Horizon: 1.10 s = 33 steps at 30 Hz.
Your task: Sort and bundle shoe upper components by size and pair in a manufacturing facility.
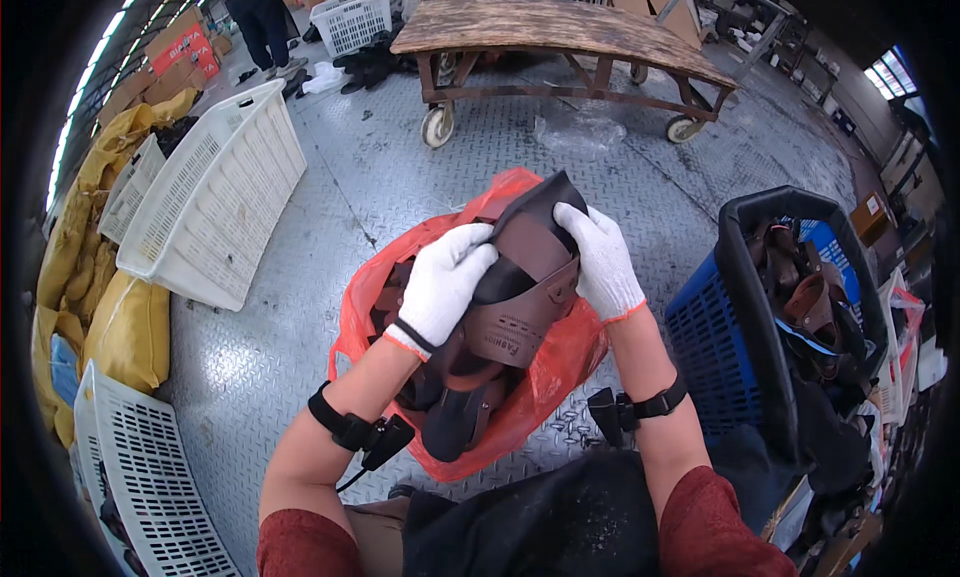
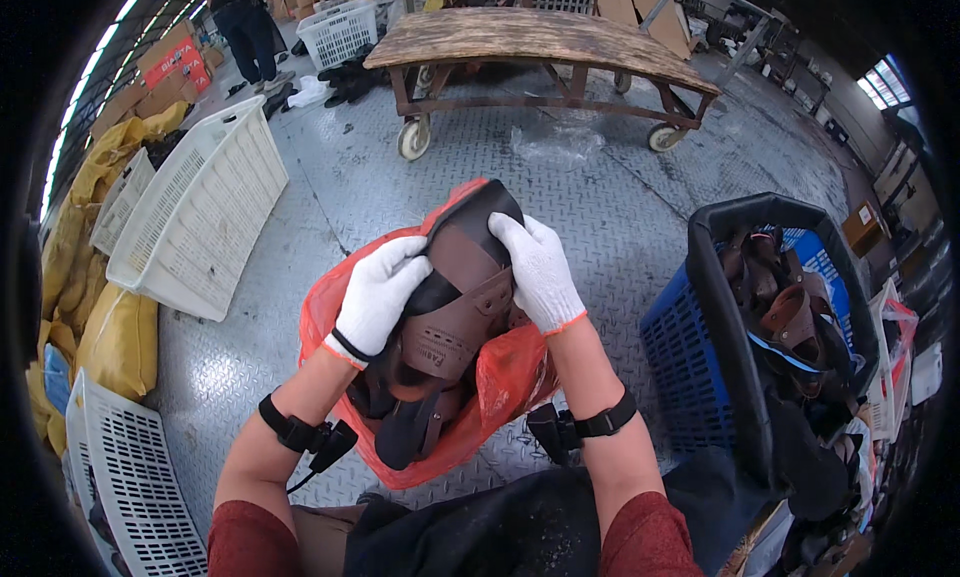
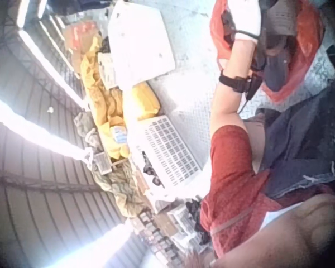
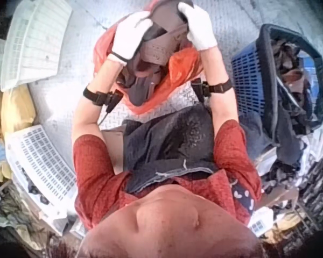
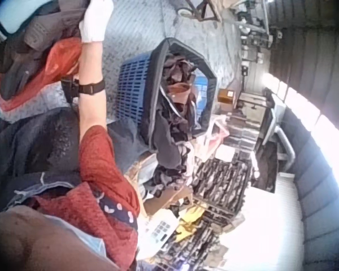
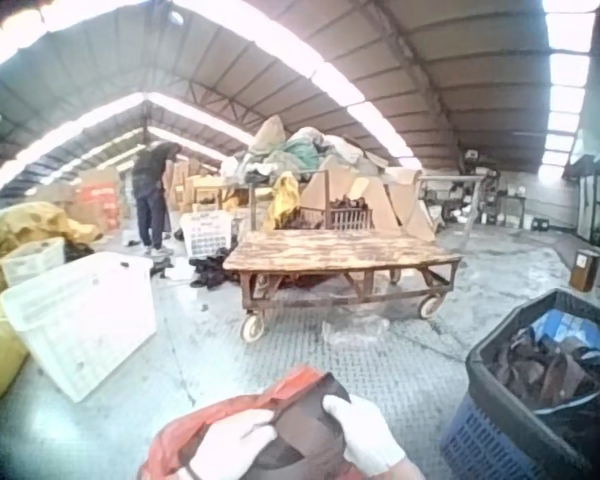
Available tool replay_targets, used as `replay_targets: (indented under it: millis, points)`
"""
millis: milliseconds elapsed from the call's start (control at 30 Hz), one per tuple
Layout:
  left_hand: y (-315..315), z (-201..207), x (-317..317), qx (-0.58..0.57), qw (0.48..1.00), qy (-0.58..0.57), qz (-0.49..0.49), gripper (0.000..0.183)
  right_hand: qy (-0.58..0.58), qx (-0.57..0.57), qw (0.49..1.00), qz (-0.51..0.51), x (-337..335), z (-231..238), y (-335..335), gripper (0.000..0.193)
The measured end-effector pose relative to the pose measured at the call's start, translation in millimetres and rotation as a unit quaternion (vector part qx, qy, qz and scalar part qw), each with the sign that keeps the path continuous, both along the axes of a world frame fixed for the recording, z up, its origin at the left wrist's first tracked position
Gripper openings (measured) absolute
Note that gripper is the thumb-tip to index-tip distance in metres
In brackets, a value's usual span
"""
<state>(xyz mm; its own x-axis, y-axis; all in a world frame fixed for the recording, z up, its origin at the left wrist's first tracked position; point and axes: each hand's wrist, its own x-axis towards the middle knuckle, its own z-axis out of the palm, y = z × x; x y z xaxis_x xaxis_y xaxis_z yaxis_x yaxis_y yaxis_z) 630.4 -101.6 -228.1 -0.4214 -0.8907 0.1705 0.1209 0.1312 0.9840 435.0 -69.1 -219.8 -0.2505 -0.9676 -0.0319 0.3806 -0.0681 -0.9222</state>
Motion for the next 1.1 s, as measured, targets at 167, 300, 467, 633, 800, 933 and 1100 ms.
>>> replay_targets:
  millis: [167, 300, 467, 633, 800, 933, 1100]
  points:
    - [-5, -15, 5, 0.204, 0.965, 0.124, -0.104, 0.025, -0.027, 0.010, 1.000, -0.007, 2, 2, 1, 0.020]
    - [-2, -16, 1, 0.219, 0.957, 0.148, -0.118, 0.025, -0.037, 0.043, 0.998, -0.031, 0, -7, -1, 0.021]
    - [-17, -27, 5, 0.032, 0.998, 0.051, -0.018, 0.023, -0.100, 0.023, 0.994, 0.037, -2, -4, -6, 0.031]
    - [-85, -29, 59, 0.185, 0.964, 0.189, 0.004, 0.021, 0.184, 0.087, 0.945, 0.257, -26, -49, -6, 0.044]
    - [-86, -32, 70, 0.249, 0.951, 0.177, 0.047, 0.023, 0.577, 0.112, 0.751, 0.300, -54, -92, 24, 0.039]
    - [-85, -44, 69, 0.231, 0.966, 0.115, 0.029, 0.026, 0.568, 0.119, 0.763, 0.284, -51, -97, 35, 0.039]
    - [-80, -40, 61, 0.283, 0.944, 0.138, 0.097, 0.027, 0.505, 0.108, 0.817, 0.258, -41, -94, 33, 0.039]
